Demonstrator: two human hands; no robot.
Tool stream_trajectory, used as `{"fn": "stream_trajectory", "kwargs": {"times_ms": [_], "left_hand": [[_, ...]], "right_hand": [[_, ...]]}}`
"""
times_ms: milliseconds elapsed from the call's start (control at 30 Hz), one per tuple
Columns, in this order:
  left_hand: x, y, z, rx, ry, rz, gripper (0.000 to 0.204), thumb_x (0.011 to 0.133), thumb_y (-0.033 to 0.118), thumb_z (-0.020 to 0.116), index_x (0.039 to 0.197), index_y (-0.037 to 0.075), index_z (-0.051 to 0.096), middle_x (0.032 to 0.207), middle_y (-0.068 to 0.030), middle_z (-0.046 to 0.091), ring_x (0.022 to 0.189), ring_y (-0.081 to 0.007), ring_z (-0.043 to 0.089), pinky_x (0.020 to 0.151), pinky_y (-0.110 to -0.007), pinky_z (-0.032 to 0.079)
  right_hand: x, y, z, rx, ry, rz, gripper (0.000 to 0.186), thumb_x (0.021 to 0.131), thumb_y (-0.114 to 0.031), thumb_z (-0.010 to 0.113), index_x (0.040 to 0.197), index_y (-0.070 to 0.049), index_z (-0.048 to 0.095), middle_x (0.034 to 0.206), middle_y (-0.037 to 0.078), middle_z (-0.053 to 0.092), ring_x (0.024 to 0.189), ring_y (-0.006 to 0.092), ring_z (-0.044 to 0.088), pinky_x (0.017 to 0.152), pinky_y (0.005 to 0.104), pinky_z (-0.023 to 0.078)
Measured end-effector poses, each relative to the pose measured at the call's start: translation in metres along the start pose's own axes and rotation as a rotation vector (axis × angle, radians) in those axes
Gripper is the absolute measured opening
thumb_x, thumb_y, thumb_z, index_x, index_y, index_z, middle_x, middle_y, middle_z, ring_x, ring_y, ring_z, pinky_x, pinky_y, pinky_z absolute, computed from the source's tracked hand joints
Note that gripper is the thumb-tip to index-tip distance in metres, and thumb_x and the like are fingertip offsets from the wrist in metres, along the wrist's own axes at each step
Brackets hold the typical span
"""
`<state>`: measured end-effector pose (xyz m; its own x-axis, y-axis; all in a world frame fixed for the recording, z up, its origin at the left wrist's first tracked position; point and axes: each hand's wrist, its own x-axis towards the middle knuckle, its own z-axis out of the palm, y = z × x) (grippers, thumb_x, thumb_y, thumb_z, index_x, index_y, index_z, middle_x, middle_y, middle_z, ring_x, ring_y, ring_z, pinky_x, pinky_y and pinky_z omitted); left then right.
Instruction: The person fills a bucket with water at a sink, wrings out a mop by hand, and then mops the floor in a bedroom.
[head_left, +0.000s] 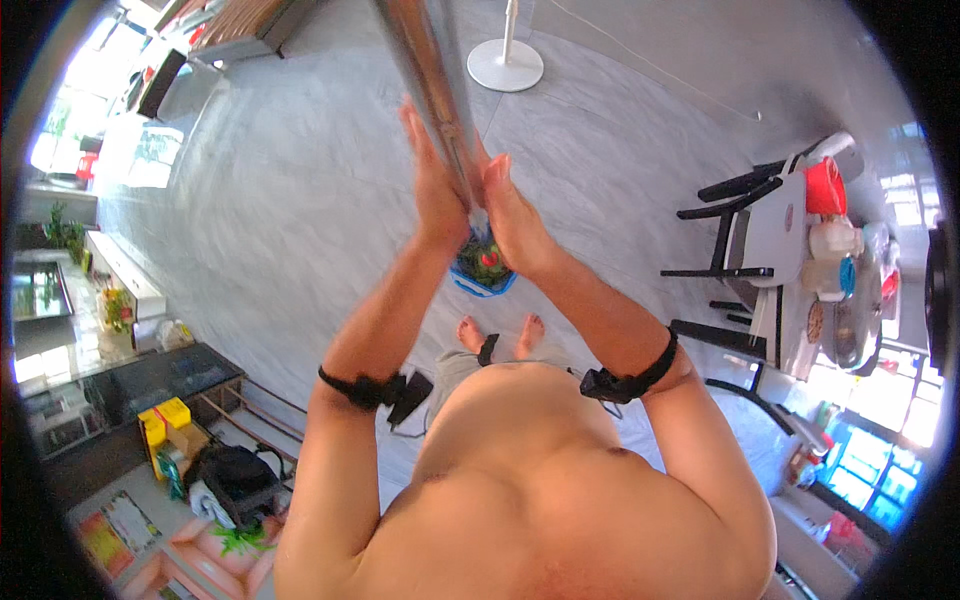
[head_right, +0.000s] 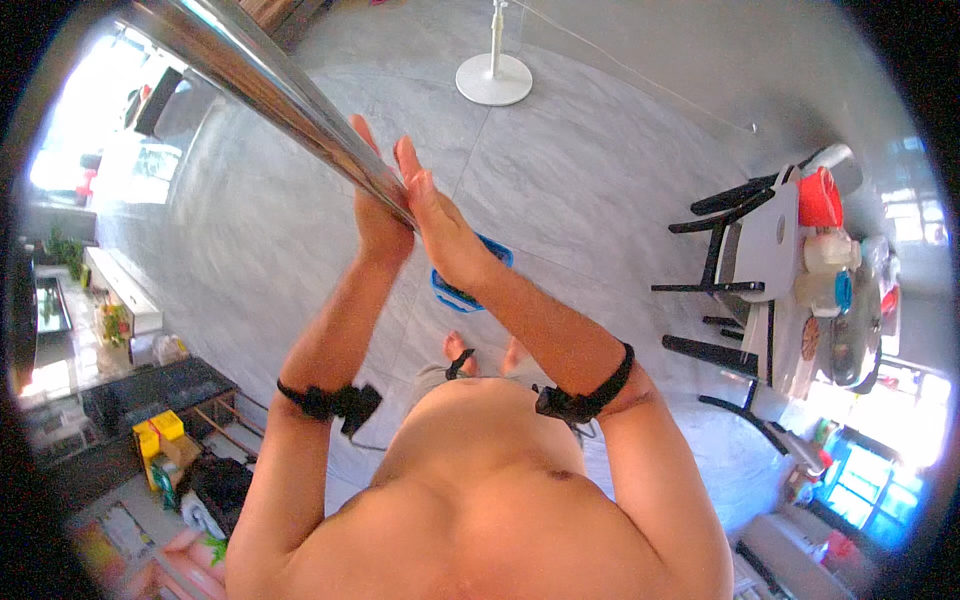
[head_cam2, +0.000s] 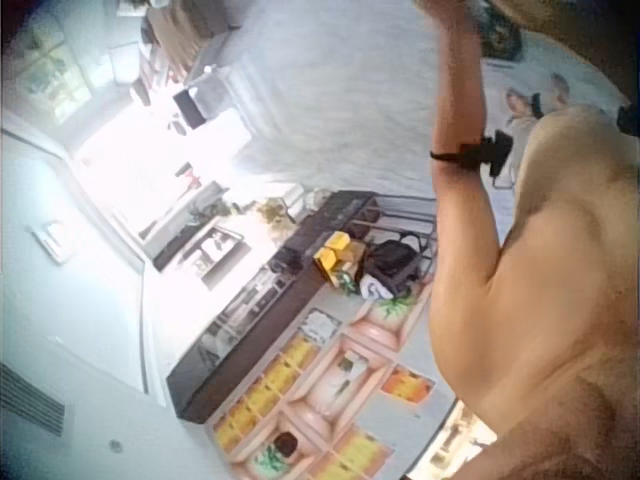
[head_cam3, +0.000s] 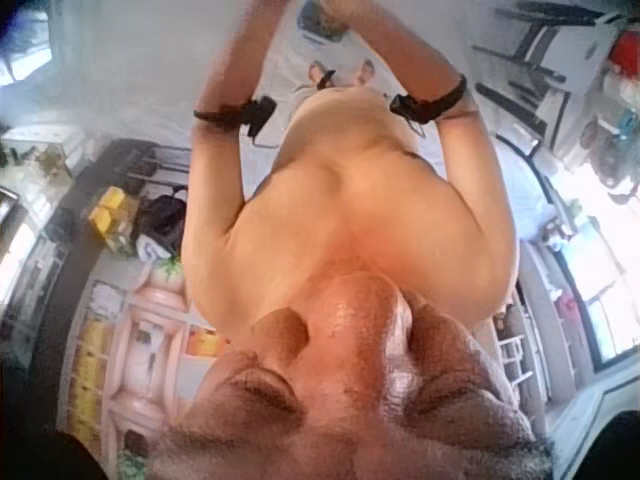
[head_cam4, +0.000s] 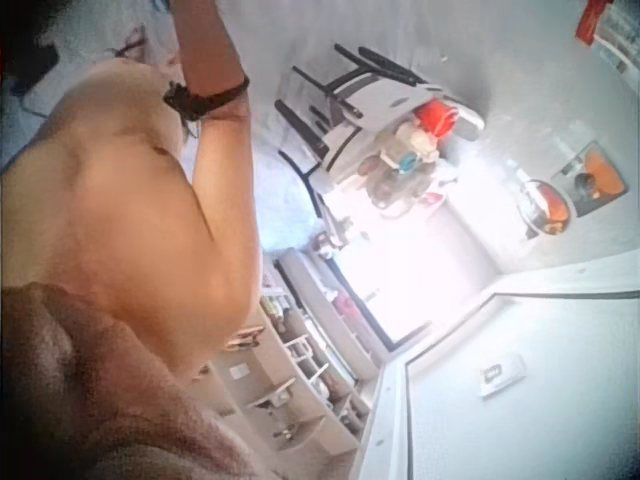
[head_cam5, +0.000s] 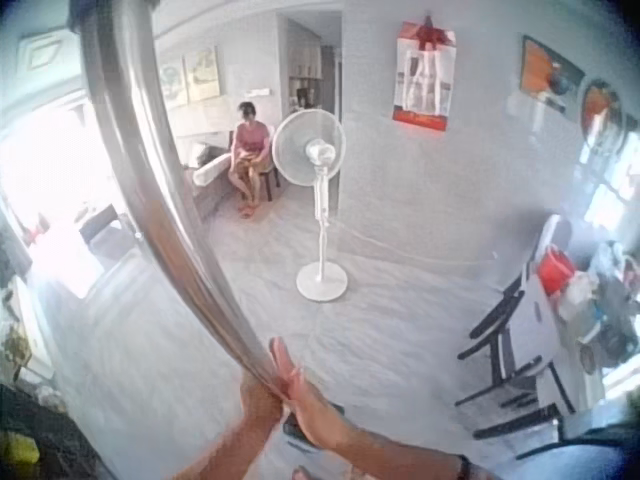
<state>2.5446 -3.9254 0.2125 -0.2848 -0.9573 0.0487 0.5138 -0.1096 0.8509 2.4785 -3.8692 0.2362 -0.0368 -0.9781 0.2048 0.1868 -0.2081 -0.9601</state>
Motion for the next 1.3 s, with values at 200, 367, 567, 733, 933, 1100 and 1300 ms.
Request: {"fn": "stream_trajectory", "kwargs": {"times_ms": [200,367,567,733,933,1100,1300], "left_hand": [[-0.034,-0.033,-0.032,0.227,-0.386,0.011,0.078,0.094,0.055,0.043,0.143,-0.002,0.024,0.143,-0.0109,0.035,0.131,-0.0195,0.032,0.108,-0.034,0.025],[-0.031,-0.019,-0.033,0.31,-0.606,-0.078,0.073,0.087,0.055,0.061,0.128,-0.003,0.048,0.114,-0.0063,0.056,0.101,-0.0136,0.051,0.086,-0.029,0.043],[-0.019,0.014,-0.032,0.493,-0.428,0.112,0.042,0.089,0.044,0.062,0.083,0.003,0.053,0.076,-0.0051,0.055,0.07,-0.0145,0.052,0.065,-0.03,0.044],[-0.003,0.124,0.054,0.227,-0.404,0.103,0.065,0.075,0.077,0.051,0.077,0.012,0.044,0.064,0.0044,0.036,0.055,-0.0091,0.033,0.055,-0.028,0.028],[-0.027,0.24,0.114,0.348,-0.139,0.361,0.059,0.08,0.072,0.051,0.072,0.016,0.034,0.059,0.0059,0.024,0.056,-0.0086,0.018,0.059,-0.03,0.021],[-0.034,0.209,0.075,0.46,0.067,0.302,0.037,0.101,0.037,0.04,0.073,0.013,0.043,0.062,-0.0015,0.038,0.063,-0.0157,0.037,0.071,-0.04,0.038],[-0.043,0.07,0.013,0.421,0.325,0.167,0.014,0.089,0.013,0.059,0.079,0.008,0.049,0.068,-0.0042,0.052,0.069,-0.0172,0.053,0.078,-0.042,0.05]], "right_hand": [[0.027,0.002,-0.019,-0.093,0.317,0.071,0.08,0.098,-0.059,0.02,0.148,0.003,0.013,0.155,0.018,0.015,0.14,0.0254,0.023,0.112,0.033,0.023],[-0.011,0.047,-0.047,-0.549,0.462,0.095,0.069,0.097,-0.044,0.041,0.14,0.008,0.028,0.146,0.028,0.031,0.136,0.0373,0.031,0.111,0.0389,0.027],[-0.109,0.078,-0.145,-0.678,0.351,0.384,0.059,0.095,-0.041,0.048,0.135,0.003,0.043,0.136,0.025,0.046,0.128,0.0368,0.043,0.106,0.0406,0.034],[-0.249,0.131,-0.248,-0.979,0.219,0.756,0.059,0.092,-0.042,0.052,0.134,-0.002,0.046,0.126,0.024,0.055,0.117,0.0386,0.052,0.097,0.0451,0.042],[-0.367,0.173,-0.311,-0.911,0.02,1.095,0.055,0.09,-0.042,0.053,0.13,-0.004,0.05,0.126,0.023,0.055,0.117,0.0385,0.052,0.096,0.0459,0.042],[-0.389,0.184,-0.345,-0.915,0.015,1.07,0.056,0.089,-0.04,0.056,0.129,-0.001,0.051,0.118,0.022,0.061,0.107,0.0367,0.059,0.091,0.0423,0.047],[-0.361,0.192,-0.391,-0.929,0.172,1.039,0.052,0.088,-0.038,0.059,0.122,0.001,0.056,0.111,0.022,0.064,0.102,0.0363,0.062,0.086,0.041,0.049]]}}
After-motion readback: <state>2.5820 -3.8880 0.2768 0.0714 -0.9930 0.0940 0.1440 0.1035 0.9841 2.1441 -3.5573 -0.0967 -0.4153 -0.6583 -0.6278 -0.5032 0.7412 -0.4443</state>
